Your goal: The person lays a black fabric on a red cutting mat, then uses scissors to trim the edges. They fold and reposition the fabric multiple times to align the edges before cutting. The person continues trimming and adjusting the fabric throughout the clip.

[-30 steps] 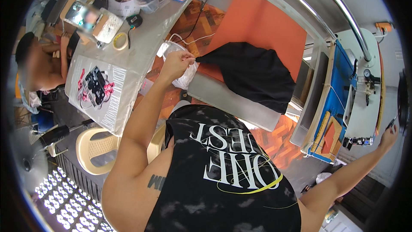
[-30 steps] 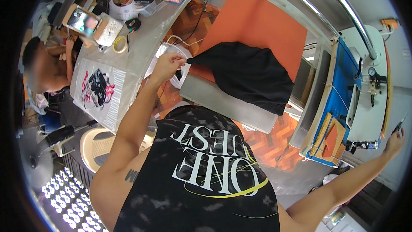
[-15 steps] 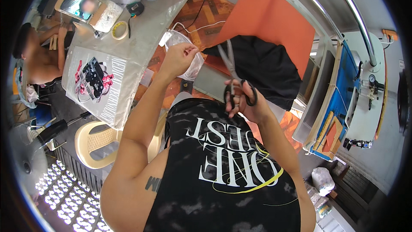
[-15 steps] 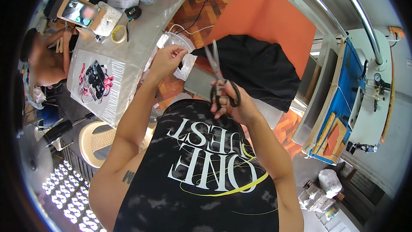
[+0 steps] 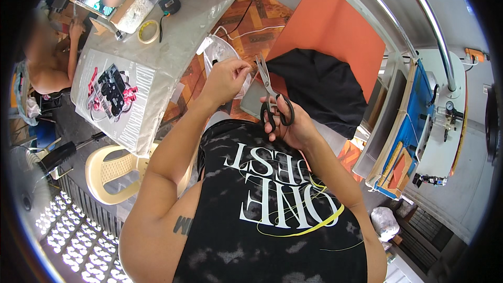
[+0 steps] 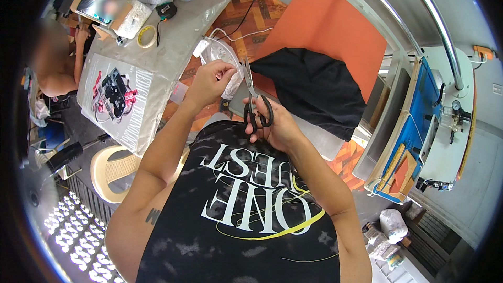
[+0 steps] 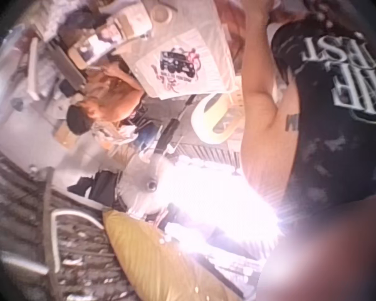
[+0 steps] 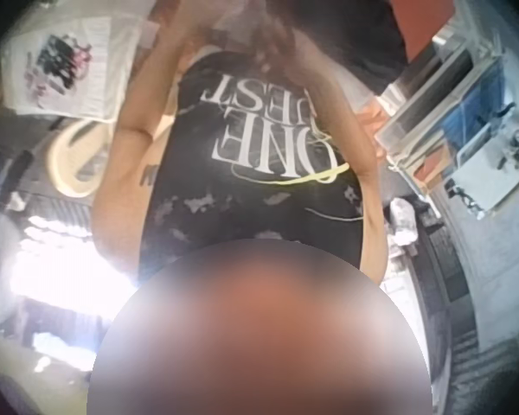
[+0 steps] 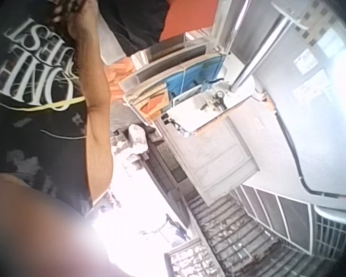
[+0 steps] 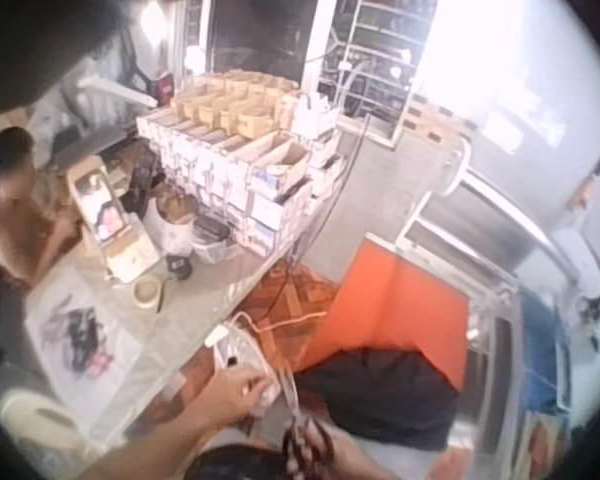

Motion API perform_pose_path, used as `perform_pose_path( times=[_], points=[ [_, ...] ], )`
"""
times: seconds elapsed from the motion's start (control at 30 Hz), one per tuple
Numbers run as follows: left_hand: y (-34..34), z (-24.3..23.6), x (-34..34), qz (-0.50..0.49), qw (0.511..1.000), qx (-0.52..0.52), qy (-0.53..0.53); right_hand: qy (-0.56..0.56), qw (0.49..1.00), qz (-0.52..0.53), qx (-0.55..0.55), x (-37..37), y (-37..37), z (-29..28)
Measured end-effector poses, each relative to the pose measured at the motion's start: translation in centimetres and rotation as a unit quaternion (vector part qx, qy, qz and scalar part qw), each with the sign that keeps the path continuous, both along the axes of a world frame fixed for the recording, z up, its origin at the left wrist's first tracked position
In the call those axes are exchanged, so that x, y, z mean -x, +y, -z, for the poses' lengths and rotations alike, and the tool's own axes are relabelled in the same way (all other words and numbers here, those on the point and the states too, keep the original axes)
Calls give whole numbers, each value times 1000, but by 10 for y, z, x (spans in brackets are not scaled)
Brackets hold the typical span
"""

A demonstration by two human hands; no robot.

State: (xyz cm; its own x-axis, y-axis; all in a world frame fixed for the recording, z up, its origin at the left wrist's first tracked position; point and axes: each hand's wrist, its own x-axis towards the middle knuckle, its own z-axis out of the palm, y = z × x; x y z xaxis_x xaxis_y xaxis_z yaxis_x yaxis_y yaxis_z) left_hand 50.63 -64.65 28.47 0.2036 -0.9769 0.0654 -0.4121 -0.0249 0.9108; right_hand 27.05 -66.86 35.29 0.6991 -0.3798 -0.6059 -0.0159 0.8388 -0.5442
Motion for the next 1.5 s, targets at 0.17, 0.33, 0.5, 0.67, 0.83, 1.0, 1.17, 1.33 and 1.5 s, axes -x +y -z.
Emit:
perform_pose_path(
  times=[0.17, 0.33, 0.5, 0.67, 0.83, 1.0, 1.17, 1.33, 1.5],
  points=[
    [2, 3, 3, 1, 1000, -25, 17, 7, 1000, 10, -4, 0, 0, 1],
    [5, 11, 0, 15, 998, -26, 52, 70, 997, -6, 17, -1, 8, 1],
    [11, 20, -12, 35, 989, -55, 131, 30, 999, 15, -9, -2, 11, 1],
    [14, 25, -17, 46, 977, -93, 188, 56, 998, -10, 23, -2, 11, 2],
    [14, 27, -17, 52, 971, -110, 204, 65, 998, 8, 19, -5, 16, 6],
    [13, 25, -11, 23, 967, -114, 227, 50, 998, 24, 0, -4, 15, 13],
    [4, 19, 1, -6, 984, -117, 134, 81, 997, 19, 5, -6, 16, 23],
    [-4, 24, 11, 21, 994, -79, 78, 67, 997, 34, -33, -6, 20, 30],
    [-7, 41, 3, 33, 983, -81, 163, 57, 997, 35, -39, -2, 24, 29]
  ],
)
